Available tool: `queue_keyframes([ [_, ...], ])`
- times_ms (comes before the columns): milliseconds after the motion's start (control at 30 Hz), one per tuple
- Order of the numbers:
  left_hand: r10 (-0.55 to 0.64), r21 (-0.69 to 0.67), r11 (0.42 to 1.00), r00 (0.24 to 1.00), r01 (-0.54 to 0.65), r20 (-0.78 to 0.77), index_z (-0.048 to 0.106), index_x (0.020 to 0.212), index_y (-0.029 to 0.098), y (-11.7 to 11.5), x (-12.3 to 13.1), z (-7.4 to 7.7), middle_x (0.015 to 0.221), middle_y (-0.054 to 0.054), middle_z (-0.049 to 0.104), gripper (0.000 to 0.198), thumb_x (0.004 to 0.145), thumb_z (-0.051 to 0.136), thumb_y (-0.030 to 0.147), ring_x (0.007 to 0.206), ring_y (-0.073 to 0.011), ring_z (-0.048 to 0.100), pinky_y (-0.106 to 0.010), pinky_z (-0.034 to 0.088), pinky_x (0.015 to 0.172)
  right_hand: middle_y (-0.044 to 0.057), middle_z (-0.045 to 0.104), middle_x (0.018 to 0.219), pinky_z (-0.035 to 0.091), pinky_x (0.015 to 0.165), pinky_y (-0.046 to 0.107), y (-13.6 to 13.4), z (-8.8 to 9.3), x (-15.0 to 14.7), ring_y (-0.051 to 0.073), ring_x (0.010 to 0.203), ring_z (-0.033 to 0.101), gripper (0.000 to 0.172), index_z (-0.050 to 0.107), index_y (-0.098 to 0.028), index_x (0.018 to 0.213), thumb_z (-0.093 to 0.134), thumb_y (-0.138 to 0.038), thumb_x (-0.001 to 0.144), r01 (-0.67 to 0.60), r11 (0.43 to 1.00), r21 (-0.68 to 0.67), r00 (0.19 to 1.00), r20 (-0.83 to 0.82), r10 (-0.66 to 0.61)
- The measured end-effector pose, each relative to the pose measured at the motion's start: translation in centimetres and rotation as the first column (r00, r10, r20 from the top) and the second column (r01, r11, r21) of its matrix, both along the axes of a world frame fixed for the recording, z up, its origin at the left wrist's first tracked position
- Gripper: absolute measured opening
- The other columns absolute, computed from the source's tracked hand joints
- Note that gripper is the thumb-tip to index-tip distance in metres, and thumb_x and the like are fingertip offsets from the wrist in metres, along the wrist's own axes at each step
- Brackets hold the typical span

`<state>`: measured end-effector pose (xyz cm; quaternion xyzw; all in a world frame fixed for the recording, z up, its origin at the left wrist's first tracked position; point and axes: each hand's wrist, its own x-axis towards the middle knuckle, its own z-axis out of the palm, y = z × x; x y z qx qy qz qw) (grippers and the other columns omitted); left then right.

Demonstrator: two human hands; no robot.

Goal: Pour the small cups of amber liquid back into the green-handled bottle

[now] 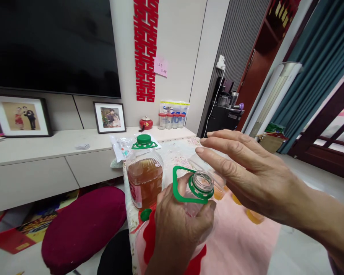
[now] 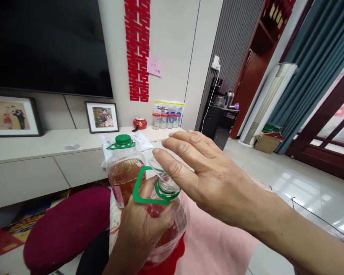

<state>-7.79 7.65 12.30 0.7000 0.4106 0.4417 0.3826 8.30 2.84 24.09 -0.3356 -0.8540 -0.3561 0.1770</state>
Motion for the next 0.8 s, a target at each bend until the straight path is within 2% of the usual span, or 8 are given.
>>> queue_keyframes([
  [300,0.015,0.006,1.0,1.0,-0.015,0.005,0.074,0.109,0.034,0.0,0.1,0.3,0.109,0.001,0.078,0.041,0.07,0.062,0.035,0.11,-0.0341,0.068,-0.06,0.047,0.106,0.019,0.061,0.135,0.048,0.119,0.051,0.6,-0.4,0.3,0.03,0.133,0.057,0.035,0.06,-0.002,0.136,0.049,0.001,0.102,0.015,1.0,-0.003,0.999,-0.028,-0.015],
  [400,0.059,0.005,0.998,0.998,-0.059,0.018,0.076,0.105,0.034,-0.1,0.2,0.3,0.105,0.0,0.078,0.041,0.067,0.063,0.038,0.107,-0.0372,0.07,-0.063,0.05,0.103,0.017,0.063,0.136,0.051,0.117,0.049,1.1,-0.7,1.2,0.028,0.132,0.059,0.04,0.057,-0.007,0.141,0.059,-0.01,0.102,0.003,0.998,-0.058,0.988,-0.152,-0.011],
  [467,0.076,0.024,0.997,0.997,-0.076,0.025,0.077,0.101,0.033,-0.3,0.3,0.2,0.098,-0.001,0.078,0.038,0.066,0.065,0.037,0.101,-0.0372,0.071,-0.063,0.053,0.099,0.013,0.065,0.135,0.055,0.113,0.05,1.5,-1.5,2.4,0.029,0.128,0.063,0.047,0.057,-0.015,0.144,0.069,-0.027,0.101,0.002,0.992,-0.123,0.944,-0.327,-0.042],
  [567,0.068,0.118,0.99,0.996,-0.075,0.063,0.077,0.098,0.036,-0.7,0.4,0.0,0.093,0.003,0.077,0.029,0.069,0.072,0.034,0.094,-0.031,0.073,-0.057,0.058,0.095,0.009,0.071,0.129,0.067,0.093,0.043,2.9,-4.2,5.0,0.029,0.111,0.073,0.056,0.063,-0.026,0.144,0.082,-0.042,0.093,-0.009,0.967,-0.253,0.79,-0.595,-0.148],
  [633,0.047,0.133,0.989,0.994,-0.06,0.095,0.076,0.096,0.036,-1.0,0.4,-0.2,0.094,0.004,0.076,0.027,0.069,0.079,0.034,0.094,-0.0286,0.073,-0.054,0.058,0.096,0.01,0.072,0.128,0.069,0.08,0.031,4.5,-6.9,6.8,0.028,0.107,0.076,0.052,0.064,-0.027,0.143,0.081,-0.032,0.094,-0.183,0.903,-0.389,0.689,-0.706,-0.164],
  [667,0.021,0.114,0.993,0.995,-0.032,0.096,0.076,0.097,0.035,-1.1,0.5,-0.2,0.097,0.004,0.076,0.029,0.068,0.081,0.035,0.097,-0.0288,0.073,-0.055,0.058,0.099,0.012,0.073,0.127,0.069,0.078,0.028,5.5,-8.5,7.6,0.03,0.108,0.076,0.053,0.063,-0.026,0.146,0.079,-0.029,0.095,-0.274,0.879,-0.39,0.62,-0.771,-0.149],
  [767,-0.044,0.072,0.997,0.997,0.039,0.062,0.076,0.104,0.029,-1.0,0.6,-0.6,0.104,-0.001,0.077,0.041,0.066,0.088,0.039,0.105,-0.0308,0.072,-0.055,0.057,0.105,0.013,0.073,0.126,0.068,0.078,0.024,8.9,-13.3,9.2,0.031,0.105,0.076,0.063,0.049,-0.029,0.16,0.066,-0.016,0.101,-0.408,0.834,-0.372,0.547,-0.831,-0.103],
  [800,-0.037,0.083,0.996,0.998,0.033,0.05,0.075,0.108,0.028,-1.0,0.6,-0.8,0.108,-0.003,0.076,0.045,0.069,0.089,0.044,0.107,-0.03,0.071,-0.053,0.057,0.106,0.011,0.074,0.123,0.067,0.084,0.025,10.0,-14.7,9.4,0.03,0.108,0.075,0.064,0.047,-0.033,0.161,0.062,-0.015,0.102,-0.474,0.782,-0.405,0.533,-0.839,-0.111],
])
